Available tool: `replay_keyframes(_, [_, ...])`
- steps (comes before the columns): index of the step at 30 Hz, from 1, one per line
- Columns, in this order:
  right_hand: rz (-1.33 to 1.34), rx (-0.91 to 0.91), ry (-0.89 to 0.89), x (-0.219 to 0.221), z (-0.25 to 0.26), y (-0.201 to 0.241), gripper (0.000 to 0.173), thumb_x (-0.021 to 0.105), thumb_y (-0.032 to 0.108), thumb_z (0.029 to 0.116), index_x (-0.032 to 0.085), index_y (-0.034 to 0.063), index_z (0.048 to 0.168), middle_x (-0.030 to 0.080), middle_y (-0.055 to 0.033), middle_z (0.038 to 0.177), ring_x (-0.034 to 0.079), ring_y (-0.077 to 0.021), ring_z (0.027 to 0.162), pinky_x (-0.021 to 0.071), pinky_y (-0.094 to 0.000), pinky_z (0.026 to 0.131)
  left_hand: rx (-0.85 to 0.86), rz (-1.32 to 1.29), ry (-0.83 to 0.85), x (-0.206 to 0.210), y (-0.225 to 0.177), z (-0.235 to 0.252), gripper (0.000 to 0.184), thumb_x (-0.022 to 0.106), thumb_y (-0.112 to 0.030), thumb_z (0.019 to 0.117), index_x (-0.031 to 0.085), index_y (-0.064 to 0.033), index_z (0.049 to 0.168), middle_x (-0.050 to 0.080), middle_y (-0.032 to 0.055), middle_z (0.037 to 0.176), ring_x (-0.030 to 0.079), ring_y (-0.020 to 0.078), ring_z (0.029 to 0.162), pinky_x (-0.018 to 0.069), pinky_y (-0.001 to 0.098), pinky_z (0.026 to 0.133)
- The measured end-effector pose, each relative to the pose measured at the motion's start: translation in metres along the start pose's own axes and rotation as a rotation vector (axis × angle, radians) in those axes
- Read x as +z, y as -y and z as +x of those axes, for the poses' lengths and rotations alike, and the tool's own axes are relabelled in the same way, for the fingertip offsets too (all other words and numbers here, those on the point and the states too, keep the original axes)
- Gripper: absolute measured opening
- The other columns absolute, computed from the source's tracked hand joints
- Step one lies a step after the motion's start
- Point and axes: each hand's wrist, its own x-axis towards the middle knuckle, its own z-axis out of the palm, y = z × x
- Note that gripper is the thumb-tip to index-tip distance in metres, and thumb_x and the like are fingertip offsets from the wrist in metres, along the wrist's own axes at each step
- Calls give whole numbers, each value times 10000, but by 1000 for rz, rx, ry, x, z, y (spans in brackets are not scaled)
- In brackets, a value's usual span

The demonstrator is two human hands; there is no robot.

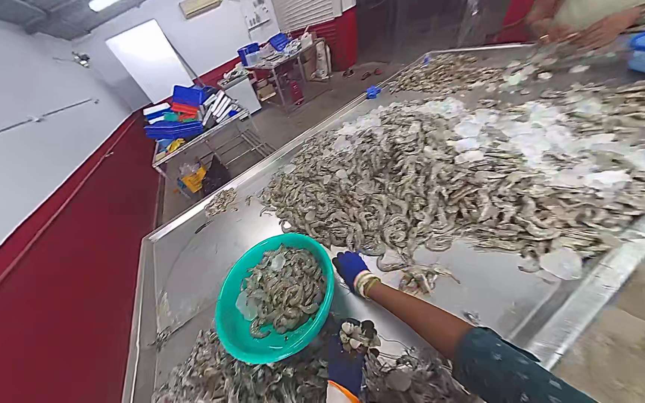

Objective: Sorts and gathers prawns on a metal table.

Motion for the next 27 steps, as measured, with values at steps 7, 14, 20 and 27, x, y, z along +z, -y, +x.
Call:
replay_keyframes(7, [40,50,384,-1,-150,5,367,530,100,1024,529,65,1389,573,-250,1391,657,-483,1138,545,-669,888,149,76,-109,4,14,14,418,709,45,840,643,80,1252,683,226,1224,651,266,1159,492,396,1063])
replay_keyframes(14, [-98,13,121,-25,-212,-14,291,574,-29,963,648,-32,1244,608,-262,1311,595,-476,1210,514,-600,956,140,242,80,33,-31,-3,420,720,34,842,644,34,1255,705,211,1151,681,285,1084,523,445,1006])
replay_keyframes(20, [-80,60,103,-13,-235,-33,237,599,3,941,680,-40,1159,665,-254,1205,626,-451,1162,496,-592,964,5,366,332,45,-45,-17,494,683,42,866,603,9,1353,660,226,1276,628,311,1216,473,473,1080])
replay_keyframes(27, [-59,162,187,-17,-218,-116,312,640,247,984,717,113,1255,626,-232,1345,535,-466,1303,424,-657,1040,-78,-56,180,-9,-28,-27,397,592,18,981,522,105,1362,664,204,1216,649,209,1121,519,332,1005])
